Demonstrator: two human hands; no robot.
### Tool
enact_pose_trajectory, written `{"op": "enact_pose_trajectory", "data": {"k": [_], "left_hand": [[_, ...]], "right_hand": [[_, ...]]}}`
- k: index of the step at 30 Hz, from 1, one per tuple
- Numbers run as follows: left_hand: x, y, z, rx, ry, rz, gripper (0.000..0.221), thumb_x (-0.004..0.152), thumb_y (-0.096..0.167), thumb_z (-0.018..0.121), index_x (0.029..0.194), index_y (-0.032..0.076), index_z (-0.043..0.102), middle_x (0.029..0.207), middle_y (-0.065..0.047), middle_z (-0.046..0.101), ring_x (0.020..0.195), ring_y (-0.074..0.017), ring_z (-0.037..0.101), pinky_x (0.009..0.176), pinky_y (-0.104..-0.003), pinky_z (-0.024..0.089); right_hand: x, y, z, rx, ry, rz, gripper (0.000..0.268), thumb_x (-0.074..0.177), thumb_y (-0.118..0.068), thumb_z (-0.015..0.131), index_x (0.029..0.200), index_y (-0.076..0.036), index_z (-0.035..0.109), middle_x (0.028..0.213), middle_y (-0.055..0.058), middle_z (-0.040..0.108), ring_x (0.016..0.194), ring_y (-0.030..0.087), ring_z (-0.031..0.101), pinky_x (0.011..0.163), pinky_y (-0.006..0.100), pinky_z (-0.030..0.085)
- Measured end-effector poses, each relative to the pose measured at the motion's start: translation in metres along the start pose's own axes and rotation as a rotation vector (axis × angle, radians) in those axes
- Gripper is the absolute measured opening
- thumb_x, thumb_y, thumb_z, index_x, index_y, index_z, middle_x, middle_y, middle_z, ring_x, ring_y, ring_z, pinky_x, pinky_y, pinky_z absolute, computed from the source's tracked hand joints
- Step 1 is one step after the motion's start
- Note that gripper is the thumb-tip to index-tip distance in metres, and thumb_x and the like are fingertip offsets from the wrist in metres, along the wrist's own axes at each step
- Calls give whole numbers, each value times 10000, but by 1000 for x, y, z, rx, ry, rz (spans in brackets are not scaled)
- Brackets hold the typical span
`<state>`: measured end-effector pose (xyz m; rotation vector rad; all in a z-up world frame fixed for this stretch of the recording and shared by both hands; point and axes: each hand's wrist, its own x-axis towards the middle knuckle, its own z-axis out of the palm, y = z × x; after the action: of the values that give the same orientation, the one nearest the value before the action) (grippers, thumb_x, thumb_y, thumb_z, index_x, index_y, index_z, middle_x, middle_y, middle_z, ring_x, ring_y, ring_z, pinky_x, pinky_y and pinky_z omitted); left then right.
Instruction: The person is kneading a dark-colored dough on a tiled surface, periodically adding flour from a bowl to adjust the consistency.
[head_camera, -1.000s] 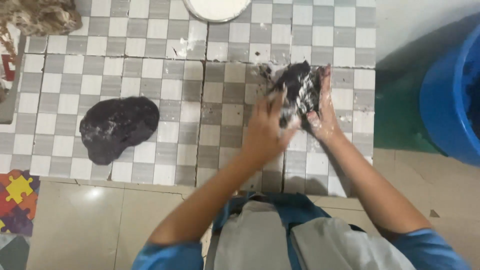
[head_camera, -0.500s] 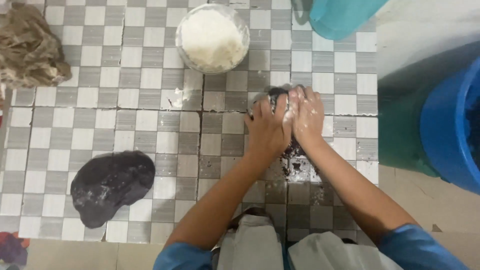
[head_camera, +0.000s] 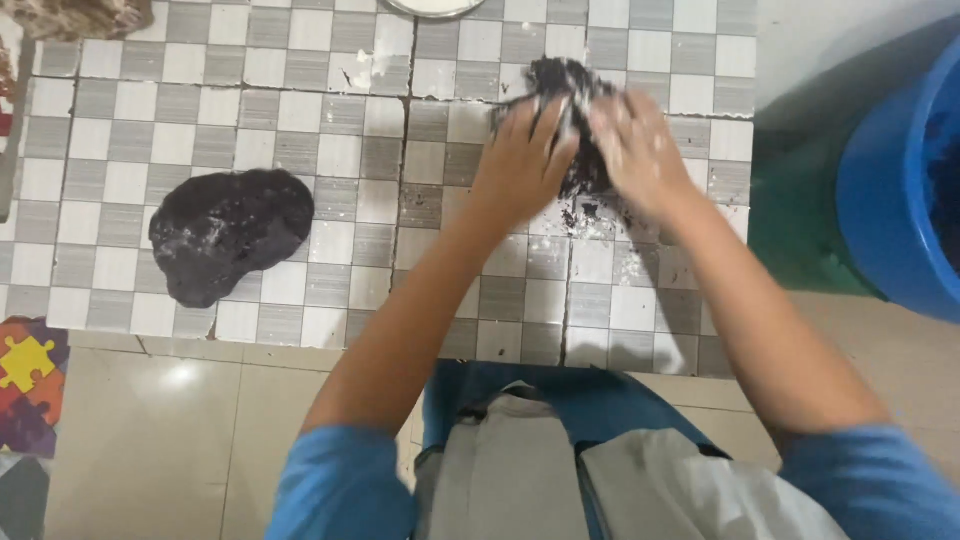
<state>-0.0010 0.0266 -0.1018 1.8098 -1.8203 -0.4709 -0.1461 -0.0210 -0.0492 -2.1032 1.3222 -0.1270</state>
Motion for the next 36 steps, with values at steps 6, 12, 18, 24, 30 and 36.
{"op": "enact_pose_trajectory", "data": {"k": [6,12,18,24,30,36], "left_hand": [[-41,-2,9,169,117,219,703,954,470,468,1474,127,143,1509,-172,292,1385,-363,330,1154,-515,275],[8,52,-99,85,-663,-111,482,966,265,347,1362,-10,348,1332,-208,464,1204,-278,499,963,-361,506],[53,25,-103,-47,-196,-206,221,983,296,456,832,165,549,697,39,574,531,-50,504,450,-193,376],[47,31,-46,-367,-335,-433,695,901,508,165,1367,40,380,1354,-215,462,1268,-302,443,1062,-470,366],[-16,-5,16,626,168,287,453,846,98,529,1294,117,466,1223,-70,555,1012,-228,551,830,-363,461],[-124,29,-9,333,165,323,467,812,173,539,1278,194,527,1314,-95,486,1144,-318,516,905,-501,415]], "right_hand": [[-38,25,41,-217,182,-277,623,966,-513,138,1376,-63,273,1393,255,297,1335,408,222,1066,587,275],[-29,-22,-46,-184,-471,71,753,832,-576,303,1466,-205,134,1561,62,-48,1396,329,108,1131,544,125],[-8,-22,-67,-373,-242,-44,347,1041,-298,411,1059,-16,612,880,173,687,809,295,672,812,403,575],[35,-14,-31,-21,-89,-66,586,983,-454,213,1392,-45,301,1365,226,395,1231,409,375,1010,549,342],[-11,29,18,-80,54,-177,600,983,-454,181,1338,-12,380,1411,241,343,1318,391,265,1096,513,202],[-111,42,31,-265,260,-731,673,798,-337,640,1389,-90,433,1245,255,446,1202,441,452,1027,519,369]]}}
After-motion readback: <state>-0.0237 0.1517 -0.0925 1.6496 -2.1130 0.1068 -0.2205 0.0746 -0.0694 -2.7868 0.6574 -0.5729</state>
